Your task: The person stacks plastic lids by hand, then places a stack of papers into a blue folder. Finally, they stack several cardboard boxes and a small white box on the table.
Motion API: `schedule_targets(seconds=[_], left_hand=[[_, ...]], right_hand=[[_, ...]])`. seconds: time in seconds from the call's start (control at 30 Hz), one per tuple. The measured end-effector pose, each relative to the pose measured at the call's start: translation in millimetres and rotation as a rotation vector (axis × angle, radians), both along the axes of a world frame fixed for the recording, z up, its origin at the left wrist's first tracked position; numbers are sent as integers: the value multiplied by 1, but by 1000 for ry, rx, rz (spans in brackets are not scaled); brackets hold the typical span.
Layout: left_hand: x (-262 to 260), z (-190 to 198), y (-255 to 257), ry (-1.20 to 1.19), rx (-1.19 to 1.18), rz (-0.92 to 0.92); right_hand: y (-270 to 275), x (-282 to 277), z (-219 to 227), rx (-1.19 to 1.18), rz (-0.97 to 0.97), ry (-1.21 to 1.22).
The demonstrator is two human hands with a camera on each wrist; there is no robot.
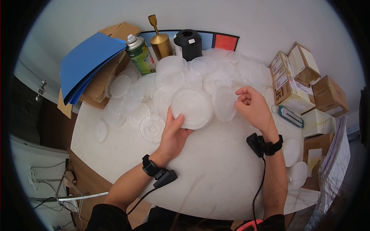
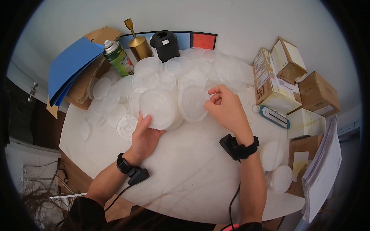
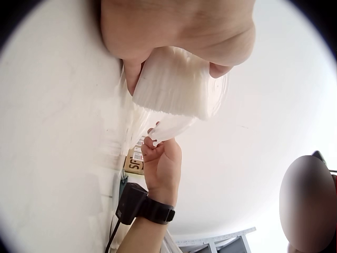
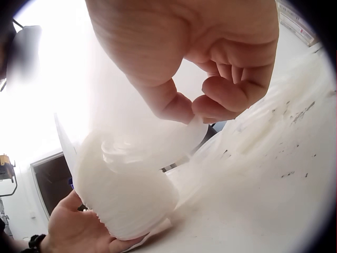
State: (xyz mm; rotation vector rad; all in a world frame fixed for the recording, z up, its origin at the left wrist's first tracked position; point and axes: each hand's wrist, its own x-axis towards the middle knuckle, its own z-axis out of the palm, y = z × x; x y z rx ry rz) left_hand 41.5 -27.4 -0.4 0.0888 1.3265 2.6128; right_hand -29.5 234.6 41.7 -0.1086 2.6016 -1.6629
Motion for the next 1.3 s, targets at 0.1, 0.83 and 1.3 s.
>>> schedule_targets(seconds=[0.1, 0.83, 1.3], left_hand=[[1, -1, 0, 17, 0, -5], [2, -1, 1, 5, -10, -2], [0, 3, 1, 17, -49, -58]], right_hand=[[9, -1, 6, -144, -45, -130], [16, 1, 20, -151, -71, -210], [-2, 39, 82, -582, 284, 149]])
